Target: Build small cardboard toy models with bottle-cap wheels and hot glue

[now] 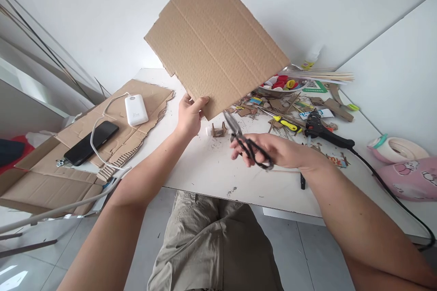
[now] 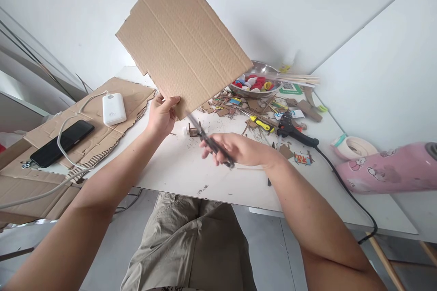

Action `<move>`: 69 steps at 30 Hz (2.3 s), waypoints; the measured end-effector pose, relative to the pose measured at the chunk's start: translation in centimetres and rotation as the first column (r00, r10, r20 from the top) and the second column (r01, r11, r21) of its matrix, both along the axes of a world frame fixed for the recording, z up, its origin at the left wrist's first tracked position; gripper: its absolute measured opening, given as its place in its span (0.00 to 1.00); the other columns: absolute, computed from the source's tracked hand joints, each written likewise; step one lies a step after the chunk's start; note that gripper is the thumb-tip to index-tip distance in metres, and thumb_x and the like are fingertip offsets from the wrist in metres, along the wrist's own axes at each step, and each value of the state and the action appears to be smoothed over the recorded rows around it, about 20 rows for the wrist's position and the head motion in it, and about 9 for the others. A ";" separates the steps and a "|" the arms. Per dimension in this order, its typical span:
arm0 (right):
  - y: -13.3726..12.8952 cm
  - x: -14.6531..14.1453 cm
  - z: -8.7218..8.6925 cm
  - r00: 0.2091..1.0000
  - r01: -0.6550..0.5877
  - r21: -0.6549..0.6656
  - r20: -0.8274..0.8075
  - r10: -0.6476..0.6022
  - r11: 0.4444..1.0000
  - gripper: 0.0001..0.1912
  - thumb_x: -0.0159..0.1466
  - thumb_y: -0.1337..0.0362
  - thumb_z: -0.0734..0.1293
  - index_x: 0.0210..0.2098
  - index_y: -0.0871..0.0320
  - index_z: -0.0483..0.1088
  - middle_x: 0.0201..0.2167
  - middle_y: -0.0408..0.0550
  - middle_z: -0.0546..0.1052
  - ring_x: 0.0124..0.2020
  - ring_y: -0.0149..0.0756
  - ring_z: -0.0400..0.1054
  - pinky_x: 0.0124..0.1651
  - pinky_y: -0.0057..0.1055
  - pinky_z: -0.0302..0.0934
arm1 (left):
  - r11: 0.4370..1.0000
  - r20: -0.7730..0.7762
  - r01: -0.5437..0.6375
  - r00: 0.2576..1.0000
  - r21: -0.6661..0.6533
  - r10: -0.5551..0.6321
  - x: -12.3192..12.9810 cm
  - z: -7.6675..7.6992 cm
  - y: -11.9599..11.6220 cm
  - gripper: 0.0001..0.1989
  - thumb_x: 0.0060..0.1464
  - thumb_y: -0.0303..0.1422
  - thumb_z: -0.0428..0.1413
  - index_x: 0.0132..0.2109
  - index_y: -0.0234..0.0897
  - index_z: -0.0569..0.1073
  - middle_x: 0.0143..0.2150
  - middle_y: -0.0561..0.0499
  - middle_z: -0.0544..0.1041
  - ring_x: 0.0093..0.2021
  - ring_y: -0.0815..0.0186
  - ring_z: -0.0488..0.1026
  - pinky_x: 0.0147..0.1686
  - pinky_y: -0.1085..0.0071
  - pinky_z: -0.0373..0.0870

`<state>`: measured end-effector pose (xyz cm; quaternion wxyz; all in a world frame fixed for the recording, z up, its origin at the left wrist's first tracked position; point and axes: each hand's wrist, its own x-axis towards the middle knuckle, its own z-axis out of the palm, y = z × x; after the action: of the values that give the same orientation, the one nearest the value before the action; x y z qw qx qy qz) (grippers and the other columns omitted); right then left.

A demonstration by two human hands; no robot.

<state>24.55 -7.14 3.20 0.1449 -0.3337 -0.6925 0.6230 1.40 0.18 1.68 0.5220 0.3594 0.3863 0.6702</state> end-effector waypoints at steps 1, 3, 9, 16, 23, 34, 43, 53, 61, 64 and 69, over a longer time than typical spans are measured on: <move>0.1 0.1 -0.1 0.999 0.022 0.047 -0.040 -0.020 0.999 0.54 0.56 0.15 0.66 0.56 0.58 0.75 0.48 0.59 0.82 0.39 0.42 0.74 0.48 0.45 0.72 | 1.000 -0.006 0.001 1.000 0.003 -0.001 0.0 0.0 -0.1 0.19 0.33 0.36 0.69 0.33 0.43 0.69 0.32 0.55 0.78 0.35 0.65 0.76 0.31 0.73 0.70; 0.4 0.3 -0.1 0.996 0.062 0.109 -0.063 -0.055 0.992 0.59 0.53 0.11 0.61 0.57 0.56 0.76 0.48 0.57 0.81 0.40 0.42 0.73 0.49 0.45 0.72 | 1.000 -0.017 0.002 1.000 0.007 -0.002 0.0 0.1 -0.1 0.19 0.33 0.36 0.68 0.34 0.44 0.69 0.32 0.55 0.78 0.35 0.65 0.76 0.32 0.73 0.70; 0.5 1.0 1.0 0.990 0.113 0.096 0.078 -0.121 0.989 0.50 0.53 0.14 0.67 0.43 0.57 0.74 0.26 0.41 0.68 0.25 0.35 0.61 0.28 0.36 0.59 | 1.000 -0.019 -0.011 1.000 0.004 0.012 -0.3 -0.1 0.1 0.20 0.36 0.33 0.69 0.36 0.44 0.68 0.34 0.54 0.78 0.38 0.62 0.78 0.34 0.71 0.71; -0.1 -0.7 1.2 0.949 0.187 0.112 0.235 -0.209 0.976 0.23 0.63 0.43 0.73 0.40 0.57 0.75 0.26 0.43 0.68 0.26 0.38 0.64 0.28 0.36 0.59 | 1.000 -0.035 -0.010 0.999 0.011 0.010 -0.2 -0.2 -0.1 0.19 0.38 0.33 0.69 0.36 0.44 0.69 0.34 0.55 0.78 0.38 0.63 0.78 0.33 0.72 0.72; -0.2 -2.1 0.9 0.953 0.224 0.152 0.172 -0.249 0.963 0.33 0.56 0.29 0.72 0.36 0.53 0.69 0.26 0.40 0.65 0.25 0.36 0.62 0.29 0.36 0.55 | 0.998 -0.031 0.039 0.999 0.051 -0.037 0.6 -0.2 -1.0 0.21 0.39 0.31 0.71 0.38 0.44 0.69 0.32 0.57 0.77 0.35 0.65 0.78 0.32 0.73 0.71; 0.0 -2.0 0.6 0.964 0.216 0.174 0.117 -0.238 0.961 0.45 0.53 0.16 0.68 0.37 0.53 0.69 0.25 0.38 0.65 0.25 0.34 0.61 0.31 0.36 0.57 | 0.996 -0.017 0.084 0.996 0.044 -0.083 0.8 -0.2 -1.3 0.23 0.37 0.32 0.72 0.39 0.45 0.69 0.34 0.56 0.77 0.39 0.60 0.81 0.35 0.69 0.74; -0.3 -2.6 0.8 0.946 0.227 0.272 0.165 -0.278 0.935 0.44 0.53 0.14 0.62 0.32 0.50 0.64 0.24 0.38 0.64 0.26 0.35 0.58 0.32 0.37 0.53 | 0.994 -0.024 0.078 0.997 0.081 -0.076 0.7 -0.2 -1.3 0.26 0.37 0.35 0.76 0.40 0.45 0.69 0.35 0.55 0.79 0.42 0.58 0.83 0.38 0.69 0.76; 0.3 -2.2 -0.5 0.939 0.245 0.323 0.157 -0.307 0.914 0.40 0.57 0.19 0.63 0.36 0.51 0.68 0.26 0.41 0.67 0.30 0.38 0.62 0.34 0.36 0.54 | 0.995 -0.027 0.066 0.998 0.077 -0.064 0.8 -0.3 -1.4 0.29 0.37 0.37 0.77 0.41 0.46 0.69 0.36 0.54 0.80 0.46 0.56 0.84 0.39 0.67 0.78; 0.9 -1.8 -2.3 0.942 0.238 0.330 0.149 -0.299 0.914 0.38 0.61 0.22 0.64 0.38 0.52 0.69 0.28 0.41 0.68 0.31 0.38 0.63 0.33 0.36 0.53 | 0.994 -0.023 0.073 0.997 0.084 -0.071 0.8 -0.7 -1.2 0.29 0.36 0.37 0.79 0.41 0.46 0.70 0.37 0.54 0.81 0.49 0.54 0.85 0.40 0.67 0.80; 0.3 -2.3 -1.1 0.942 0.247 0.318 0.145 -0.304 0.915 0.38 0.60 0.20 0.63 0.34 0.51 0.66 0.26 0.40 0.65 0.30 0.37 0.60 0.33 0.36 0.52 | 0.992 -0.024 0.081 0.997 0.093 -0.079 0.8 -0.8 -1.2 0.30 0.35 0.40 0.80 0.41 0.46 0.71 0.37 0.54 0.82 0.47 0.54 0.86 0.38 0.68 0.79; -0.3 -2.8 0.5 0.932 0.273 0.297 0.155 -0.328 0.915 0.36 0.59 0.22 0.63 0.32 0.51 0.65 0.25 0.40 0.62 0.28 0.37 0.57 0.32 0.36 0.50 | 0.994 -0.024 0.083 0.996 0.072 -0.081 0.8 -0.5 -1.3 0.32 0.35 0.40 0.81 0.42 0.46 0.71 0.38 0.52 0.82 0.51 0.51 0.86 0.41 0.66 0.81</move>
<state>21.79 -7.47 3.71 0.2126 -0.4748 -0.7222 0.4557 2.19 -1.13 1.16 0.5317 0.4006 0.3521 0.6579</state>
